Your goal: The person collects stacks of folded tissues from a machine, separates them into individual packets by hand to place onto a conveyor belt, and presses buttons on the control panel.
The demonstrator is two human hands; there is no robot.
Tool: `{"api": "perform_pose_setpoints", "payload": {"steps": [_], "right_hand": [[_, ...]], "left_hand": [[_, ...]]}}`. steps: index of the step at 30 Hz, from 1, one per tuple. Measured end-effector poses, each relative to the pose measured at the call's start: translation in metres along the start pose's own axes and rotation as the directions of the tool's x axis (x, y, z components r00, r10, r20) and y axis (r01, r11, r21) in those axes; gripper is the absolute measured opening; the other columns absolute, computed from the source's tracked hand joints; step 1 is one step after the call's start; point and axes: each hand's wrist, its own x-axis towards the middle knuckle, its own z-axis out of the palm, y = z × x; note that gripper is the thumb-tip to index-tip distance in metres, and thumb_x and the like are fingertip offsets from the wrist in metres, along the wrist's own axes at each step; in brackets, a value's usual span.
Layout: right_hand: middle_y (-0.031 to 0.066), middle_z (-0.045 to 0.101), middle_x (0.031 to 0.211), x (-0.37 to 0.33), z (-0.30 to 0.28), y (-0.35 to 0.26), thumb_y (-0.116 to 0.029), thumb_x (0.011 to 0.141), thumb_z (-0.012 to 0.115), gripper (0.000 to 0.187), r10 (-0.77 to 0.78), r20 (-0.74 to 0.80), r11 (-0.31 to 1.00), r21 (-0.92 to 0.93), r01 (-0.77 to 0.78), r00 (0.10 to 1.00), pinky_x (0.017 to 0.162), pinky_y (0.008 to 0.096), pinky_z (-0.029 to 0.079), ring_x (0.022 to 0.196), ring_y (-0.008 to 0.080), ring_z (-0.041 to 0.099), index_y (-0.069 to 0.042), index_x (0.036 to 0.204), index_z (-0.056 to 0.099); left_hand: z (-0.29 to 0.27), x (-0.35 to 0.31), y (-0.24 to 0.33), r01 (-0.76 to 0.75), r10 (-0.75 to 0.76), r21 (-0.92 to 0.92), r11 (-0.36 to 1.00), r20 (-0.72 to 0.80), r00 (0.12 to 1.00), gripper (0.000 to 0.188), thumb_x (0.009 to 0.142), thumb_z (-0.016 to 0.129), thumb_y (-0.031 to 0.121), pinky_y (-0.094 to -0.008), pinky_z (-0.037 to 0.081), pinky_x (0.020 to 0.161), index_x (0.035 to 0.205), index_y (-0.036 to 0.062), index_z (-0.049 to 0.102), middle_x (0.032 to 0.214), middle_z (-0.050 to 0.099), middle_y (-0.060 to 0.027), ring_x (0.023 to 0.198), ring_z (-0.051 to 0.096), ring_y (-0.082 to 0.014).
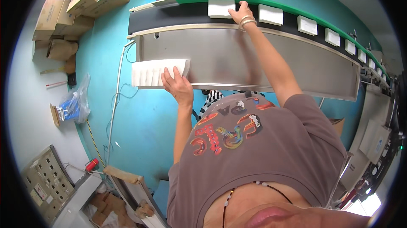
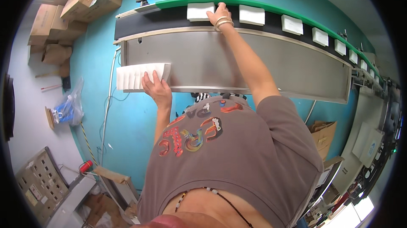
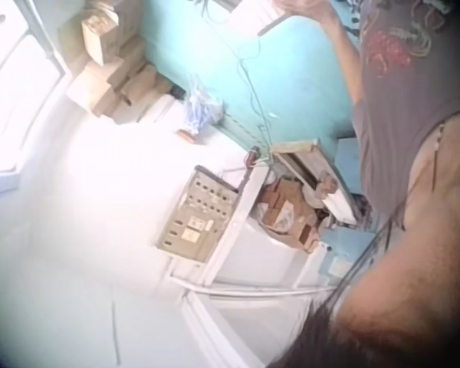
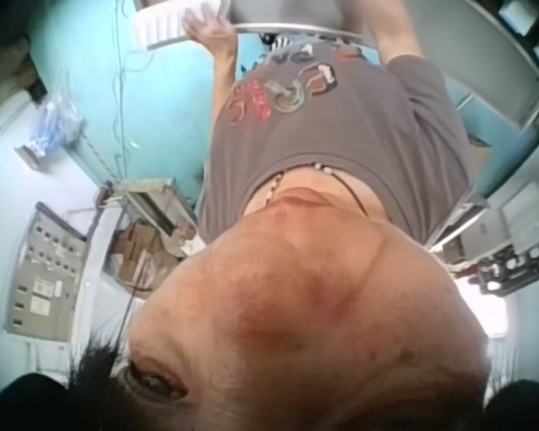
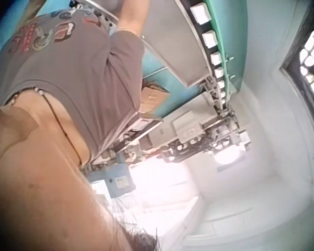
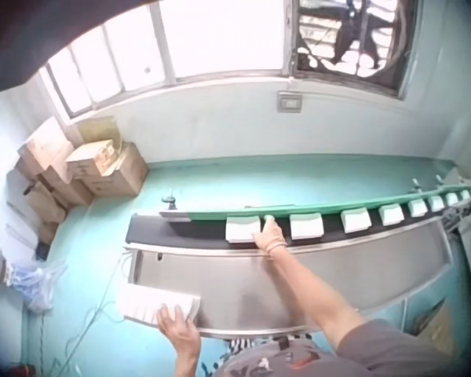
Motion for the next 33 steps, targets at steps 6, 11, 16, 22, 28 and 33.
{"api": "perform_pose_setpoints", "payload": {"steps": [6,11,16,22,28,33], "right_hand": [[0.0089,0.064,0.075,-0.089,0.044,-0.031,-0.048,0.08,0.062,0.05,-0.137,0.439,0.979,0.199,0.052,0.888,0.061,0.0387,0.052,0.073,0.0271,0.063,-0.001,0.099,0.058],[0.0105,0.062,0.079,-0.116,0.119,-0.029,-0.041,0.077,0.069,0.049,-0.162,0.861,0.951,0.266,-0.155,0.483,0.053,0.0313,0.052,0.073,0.0205,0.063,0.002,0.098,0.057],[0.0137,0.061,0.099,-0.076,0.099,-0.038,-0.026,0.073,0.075,0.053,-0.206,0.714,0.862,0.456,-0.221,0.669,0.063,0.0337,0.054,0.083,0.0202,0.062,0.003,0.112,0.053],[0.0179,0.061,0.105,0.046,0.082,-0.001,-0.033,0.074,0.073,0.062,0.043,0.209,0.859,0.491,-0.143,0.977,0.083,0.0397,0.05,0.095,0.029,0.061,0.004,0.118,0.049],[0.0149,0.049,0.122,-0.028,0.077,-0.031,-0.029,0.075,0.071,0.059,-0.524,-0.366,0.842,-0.357,0.405,0.769,0.092,0.0449,0.042,0.11,0.0344,0.047,-0.005,0.123,0.045],[0.0163,0.06,0.1,-0.111,0.113,-0.075,-0.04,0.077,0.07,0.05,0.023,0.656,0.987,0.105,-0.121,0.755,0.066,0.038,0.053,0.085,0.0283,0.063,-0.001,0.104,0.054]], "left_hand": [[0.007,0.0,-0.001,-0.089,0.089,-0.03,0.996,-0.005,0.996,0.036,0.073,0.062,0.0,-0.0512,0.024,0.103,0.108,0.0076,0.062,0.135,0.035,-0.0204,0.127,0.028,-0.0415],[0.007,0.009,-0.001,-0.137,0.143,-0.096,0.986,0.057,0.988,0.023,0.072,0.071,0.016,-0.0502,0.023,0.103,0.092,0.0063,0.063,0.134,0.037,-0.0192,0.128,0.028,-0.0394],[0.016,0.023,-0.042,-0.012,0.013,0.022,1.0,-0.048,0.999,0.048,0.075,0.07,0.021,-0.0527,0.024,0.102,0.114,-0.001,0.052,0.135,0.033,-0.0243,0.127,0.028,-0.0414],[0.022,0.033,-0.062,-0.015,0.015,0.013,1.0,0.014,1.0,0.049,0.078,0.062,0.009,-0.054,0.027,0.101,0.124,-0.002,0.048,0.134,0.033,-0.0245,0.124,0.03,-0.0421],[0.024,0.031,-0.061,-0.061,0.061,-0.027,0.998,-0.009,0.998,0.042,0.075,0.064,0.006,-0.052,0.025,0.102,0.117,0.0062,0.058,0.134,0.037,-0.0203,0.125,0.031,-0.0408],[0.035,0.021,-0.057,-0.217,0.217,-0.038,0.975,0.003,0.976,0.028,0.073,0.065,0.004,-0.0509,0.023,0.103,0.1,0.0078,0.065,0.134,0.039,-0.0183,0.126,0.03,-0.04]]}}
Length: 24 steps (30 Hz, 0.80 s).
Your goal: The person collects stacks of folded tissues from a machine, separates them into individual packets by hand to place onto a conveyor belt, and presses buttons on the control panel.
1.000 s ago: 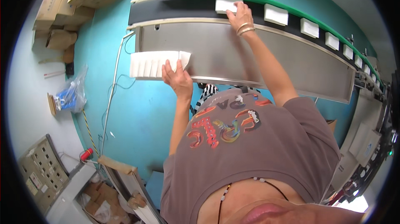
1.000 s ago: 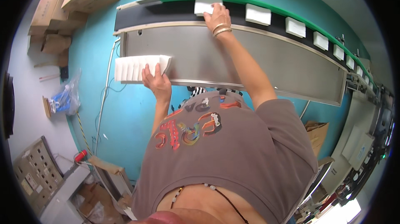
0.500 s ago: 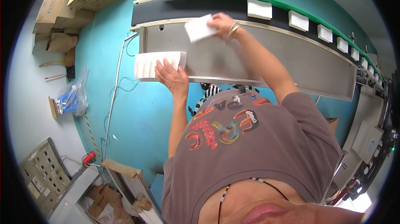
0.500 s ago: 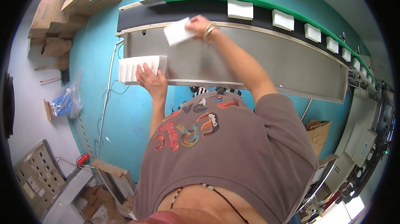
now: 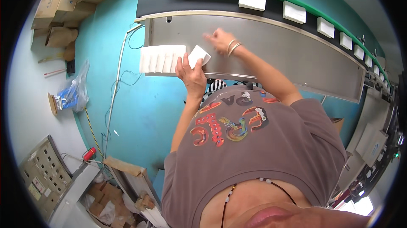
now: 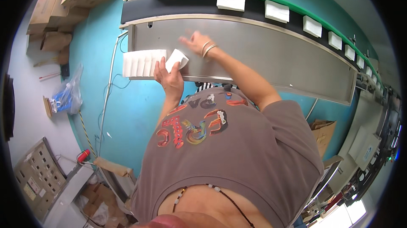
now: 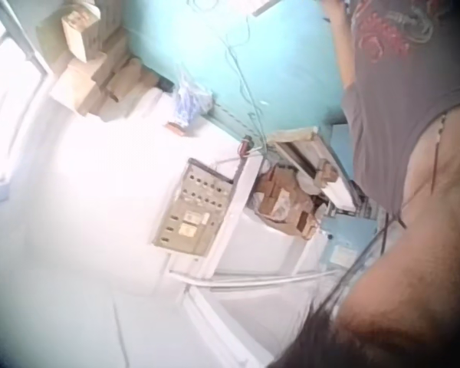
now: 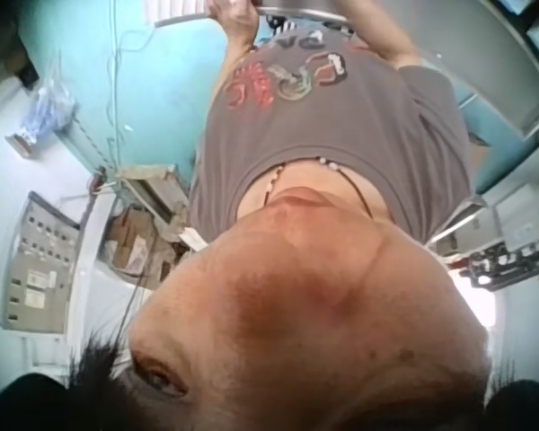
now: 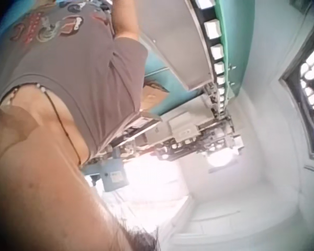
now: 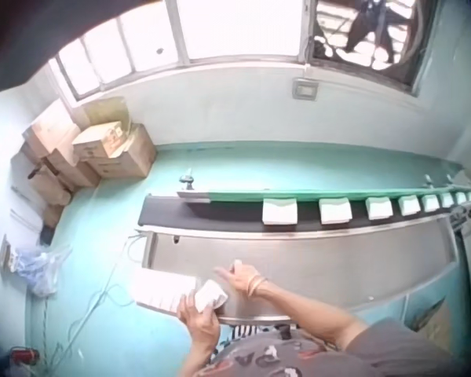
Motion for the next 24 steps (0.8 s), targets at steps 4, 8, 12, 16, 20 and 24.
{"api": "perform_pose_setpoints", "payload": {"steps": [4,8,12,16,20,24], "right_hand": [[0.0137,0.061,0.098,0.018,0.026,0.024,-0.031,0.073,0.075,0.051,-0.17,0.278,0.973,0.202,0.115,0.946,0.059,0.0309,0.055,0.086,0.0193,0.063,0.0,0.106,0.052],[0.0132,0.06,0.103,0.059,-0.017,0.033,-0.024,0.076,0.074,0.054,-0.186,0.097,0.88,0.459,0.122,0.978,0.068,0.0317,0.055,0.091,0.0183,0.06,0.002,0.115,0.046],[0.0152,0.063,0.104,0.115,-0.082,0.039,-0.027,0.077,0.069,0.058,-0.159,-0.372,0.877,0.372,0.304,0.915,0.078,0.0366,0.052,0.093,0.0241,0.062,0.0,0.121,0.043],[0.0234,0.057,0.116,0.1,-0.095,0.031,-0.032,0.08,0.064,0.053,-0.183,-0.693,0.977,-0.209,0.048,0.697,0.091,0.0444,0.045,0.11,0.0389,0.054,-0.002,0.12,0.046],[0.0168,0.063,0.091,0.066,-0.047,0.022,-0.039,0.084,0.06,0.038,-0.458,-0.55,0.861,-0.469,0.195,0.699,0.073,0.0423,0.049,0.087,0.0319,0.061,-0.004,0.098,0.056],[0.011,0.063,0.072,0.057,0.031,-0.006,-0.042,0.08,0.065,0.042,-0.027,0.146,0.996,0.092,0.014,0.989,0.055,0.0334,0.05,0.065,0.0212,0.062,-0.002,0.089,0.058]], "left_hand": [[-0.008,0.01,0.003,0.082,-0.076,-0.094,0.992,0.063,0.995,0.023,0.074,0.069,0.017,-0.0525,0.022,0.103,0.094,0.0062,0.064,0.133,0.039,-0.0194,0.127,0.03,-0.0406],[0.0,0.014,-0.028,0.215,-0.211,0.047,0.975,-0.07,0.975,0.045,0.076,0.067,0.021,-0.0542,0.024,0.102,0.114,0.0004,0.055,0.135,0.033,-0.0245,0.127,0.028,-0.043],[0.01,0.017,-0.055,0.173,-0.178,0.157,0.972,0.016,0.984,0.048,0.079,0.061,0.011,-0.0524,0.028,0.101,0.122,-0.0053,0.048,0.133,0.033,-0.0257,0.124,0.031,-0.0424],[0.012,0.012,-0.061,0.144,-0.145,0.08,0.986,0.003,0.989,0.044,0.077,0.06,0.004,-0.0514,0.029,0.101,0.12,-0.0012,0.052,0.132,0.037,-0.0235,0.123,0.032,-0.042],[0.014,0.008,-0.053,0.18,-0.178,0.092,0.979,-0.028,0.984,0.039,0.075,0.06,0.001,-0.0499,0.026,0.102,0.114,0.0059,0.059,0.133,0.038,-0.0196,0.124,0.032,-0.0408],[0.023,0.006,-0.05,0.071,-0.07,0.023,0.997,-0.041,0.997,0.028,0.074,0.061,0.0,-0.0503,0.022,0.104,0.1,0.0103,0.064,0.133,0.04,-0.0155,0.127,0.03,-0.0389]]}}
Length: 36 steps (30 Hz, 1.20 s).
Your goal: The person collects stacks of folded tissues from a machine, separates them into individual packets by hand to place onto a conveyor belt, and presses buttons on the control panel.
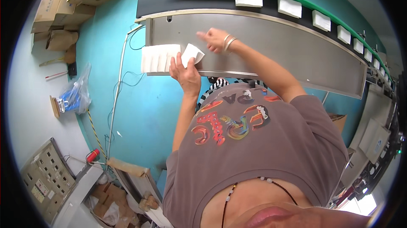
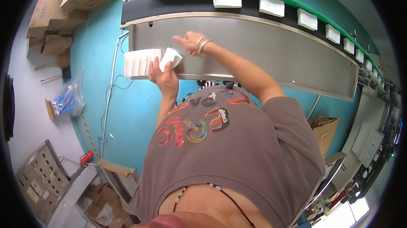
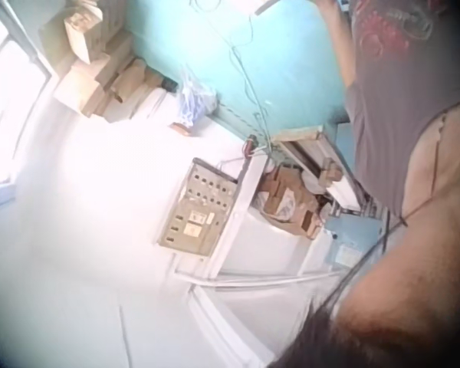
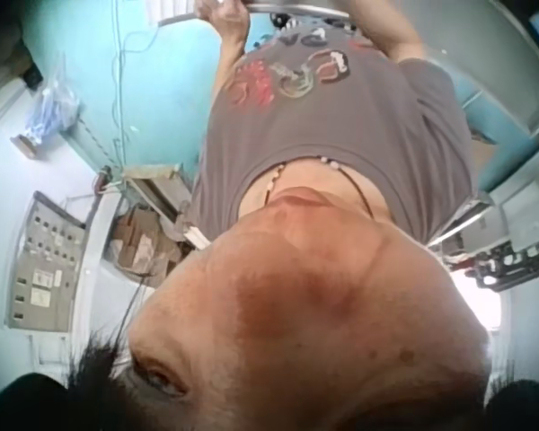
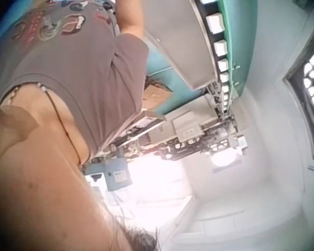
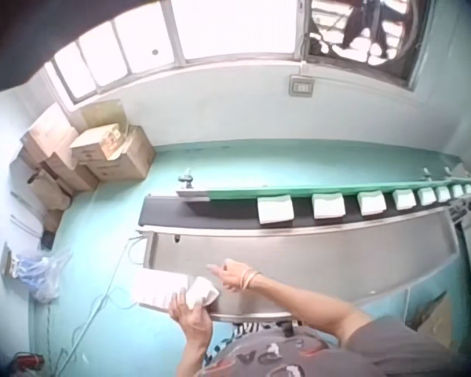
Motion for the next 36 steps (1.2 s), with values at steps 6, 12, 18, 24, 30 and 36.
{"api": "perform_pose_setpoints", "payload": {"steps": [6,12,18,24,30,36], "right_hand": [[0.0136,0.062,0.087,0.04,0.023,0.028,-0.027,0.07,0.074,0.044,-0.218,0.108,0.973,-0.053,0.224,0.97,0.058,0.0308,0.054,0.072,0.0221,0.062,0.001,0.099,0.059],[0.013,0.062,0.101,0.081,-0.073,0.021,-0.027,0.073,0.074,0.053,-0.182,-0.366,0.868,0.376,0.324,0.913,0.078,0.0344,0.052,0.091,0.0223,0.061,0.002,0.111,0.053],[0.0214,0.054,0.12,0.082,-0.106,0.021,-0.032,0.076,0.066,0.055,-0.342,-0.793,0.912,-0.41,-0.027,0.504,0.093,0.0395,0.043,0.111,0.035,0.052,-0.004,0.12,0.047],[0.0073,0.06,0.063,0.046,0.0,-0.002,-0.055,0.085,0.055,0.053,-0.071,-0.228,0.986,0.134,0.103,0.971,0.045,0.0309,0.047,0.051,0.0178,0.057,-0.003,0.089,0.059],[0.0084,0.061,0.082,0.095,0.062,0.017,-0.026,0.075,0.07,0.045,-0.186,0.226,0.979,-0.041,0.2,0.956,0.055,0.0305,0.055,0.071,0.017,0.061,0.006,0.104,0.056],[0.016,0.059,0.102,0.092,0.016,0.029,-0.013,0.071,0.066,0.051,-0.225,0.101,0.971,0.102,0.215,0.969,0.067,0.0331,0.055,0.089,0.0236,0.061,0.002,0.117,0.048]], "left_hand": [[-0.001,0.008,-0.01,0.007,-0.004,-0.048,0.999,0.075,0.997,0.023,0.073,0.072,0.021,-0.0516,0.02,0.105,0.088,0.0064,0.062,0.134,0.037,-0.0193,0.128,0.028,-0.0409],[0.013,0.019,-0.058,0.135,-0.134,0.099,0.986,-0.01,0.991,0.041,0.078,0.065,0.016,-0.0537,0.024,0.103,0.114,-0.0015,0.054,0.135,0.034,-0.0235,0.126,0.028,-0.0431],[0.017,0.017,-0.071,0.102,-0.105,0.093,0.99,0.029,0.994,0.043,0.078,0.06,0.008,-0.0523,0.025,0.102,0.12,0.0011,0.053,0.134,0.036,-0.0223,0.125,0.03,-0.0421],[0.013,0.013,-0.051,0.009,-0.009,-0.027,1.0,-0.005,1.0,0.031,0.074,0.06,-0.001,-0.0495,0.024,0.104,0.103,0.0103,0.066,0.132,0.04,-0.0177,0.126,0.031,-0.0398],[0.026,0.013,-0.056,-0.007,0.009,-0.018,1.0,0.1,0.995,0.019,0.077,0.066,0.016,-0.0518,0.025,0.103,0.093,0.0073,0.064,0.133,0.039,-0.0214,0.124,0.033,-0.041],[0.04,0.026,-0.102,0.113,-0.114,0.172,0.979,-0.002,0.993,0.049,0.08,0.064,0.019,-0.053,0.024,0.103,0.123,-0.0008,0.048,0.136,0.034,-0.0238,0.125,0.03,-0.0429]]}}
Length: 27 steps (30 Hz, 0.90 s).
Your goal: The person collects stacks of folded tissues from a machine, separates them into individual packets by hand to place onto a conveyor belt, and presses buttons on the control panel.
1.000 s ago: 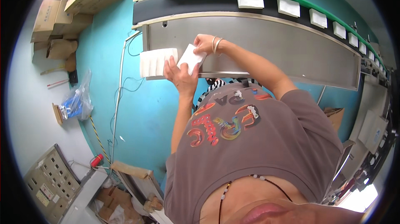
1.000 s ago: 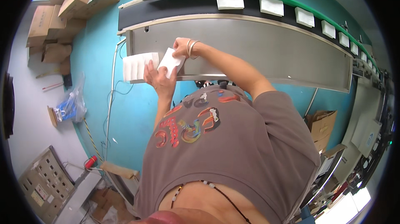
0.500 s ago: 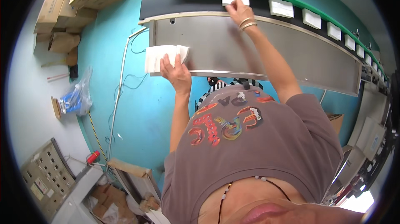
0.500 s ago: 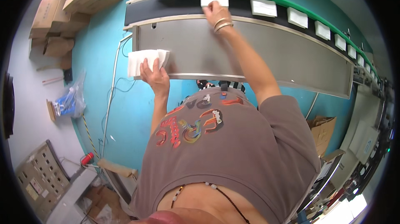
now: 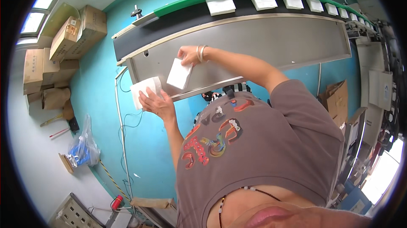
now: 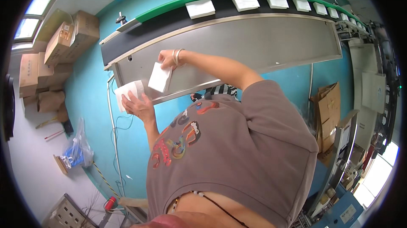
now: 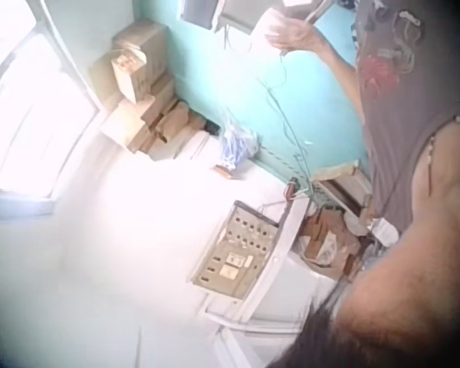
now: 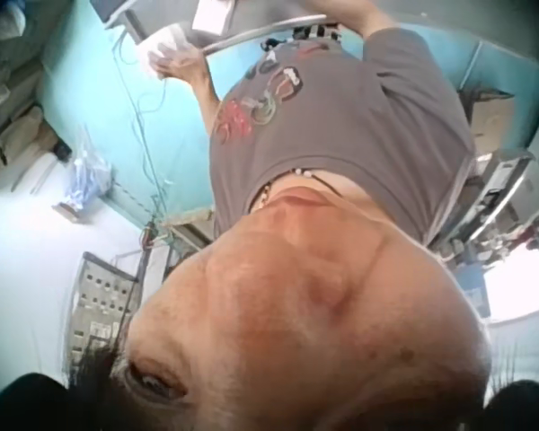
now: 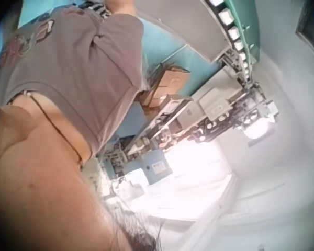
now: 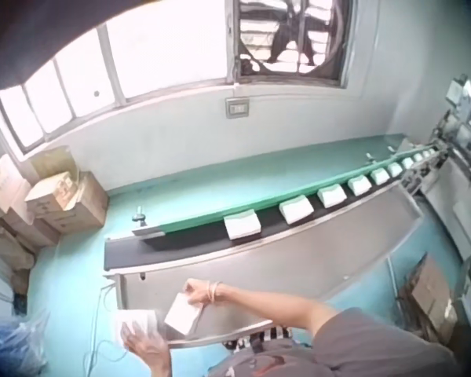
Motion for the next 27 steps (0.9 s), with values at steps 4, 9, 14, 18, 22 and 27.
{"api": "perform_pose_setpoints", "payload": {"steps": [4,9,14,18,22,27], "right_hand": [[0.0133,0.062,0.094,0.035,-0.051,0.024,-0.017,0.073,0.067,0.043,-0.152,-0.35,0.955,0.19,0.229,0.924,0.067,0.0334,0.052,0.085,0.0211,0.061,-0.004,0.112,0.052],[0.0161,0.062,0.106,0.045,-0.121,0.005,-0.03,0.077,0.068,0.051,-0.097,-0.799,0.987,-0.154,-0.047,0.593,0.087,0.0355,0.049,0.095,0.0277,0.062,-0.001,0.116,0.051],[0.0158,0.064,0.1,0.029,-0.095,0.012,-0.028,0.08,0.062,0.037,-0.61,-0.735,0.737,-0.664,-0.127,0.296,0.089,0.0398,0.045,0.096,0.0342,0.059,-0.007,0.109,0.054],[0.0102,0.063,0.072,0.014,-0.015,-0.014,-0.038,0.087,0.059,0.037,-0.109,-0.459,0.993,-0.091,0.076,0.882,0.055,0.0342,0.051,0.07,0.0252,0.063,-0.001,0.092,0.058],[0.0108,0.061,0.077,0.047,0.057,-0.015,-0.044,0.084,0.062,0.047,0.277,0.065,0.936,0.207,-0.284,0.959,0.045,0.0279,0.05,0.073,0.0179,0.063,0.002,0.093,0.057],[0.0113,0.059,0.097,0.061,0.064,-0.007,-0.027,0.072,0.075,0.047,0.065,0.043,0.996,-0.059,-0.062,0.997,0.064,0.0344,0.058,0.086,0.0214,0.062,0.0,0.106,0.055]], "left_hand": [[0.013,0.008,-0.017,0.034,-0.033,-0.014,0.999,0.087,0.996,0.054,0.082,0.06,0.012,-0.0508,0.026,0.103,0.13,-0.0014,0.041,0.135,0.034,-0.0242,0.124,0.031,-0.0416],[0.015,0.0,-0.028,-0.016,0.018,-0.023,1.0,0.074,0.997,0.048,0.081,0.06,0.009,-0.0507,0.028,0.101,0.126,-0.0011,0.047,0.133,0.036,-0.024,0.123,0.032,-0.0413],[0.014,0.002,-0.025,-0.033,0.033,-0.063,0.997,-0.002,0.999,0.045,0.074,0.062,0.005,-0.0512,0.027,0.102,0.119,0.005,0.055,0.131,0.039,-0.0222,0.121,0.034,-0.0409],[0.014,-0.001,-0.008,-0.06,0.06,-0.167,0.984,-0.005,0.998,0.038,0.072,0.061,0.0,-0.0499,0.025,0.104,0.109,0.0105,0.063,0.131,0.04,-0.019,0.124,0.033,-0.0403],[0.026,-0.008,-0.003,-0.115,0.116,-0.147,0.983,0.0,0.993,0.024,0.075,0.063,0.002,-0.0499,0.023,0.104,0.096,0.0116,0.065,0.132,0.04,-0.0168,0.127,0.031,-0.0391],[0.028,0.003,-0.019,-0.054,0.061,-0.176,0.983,0.035,0.998,0.029,0.077,0.068,0.022,-0.0514,0.022,0.104,0.098,0.0032,0.062,0.135,0.037,-0.02,0.127,0.029,-0.0405]]}}
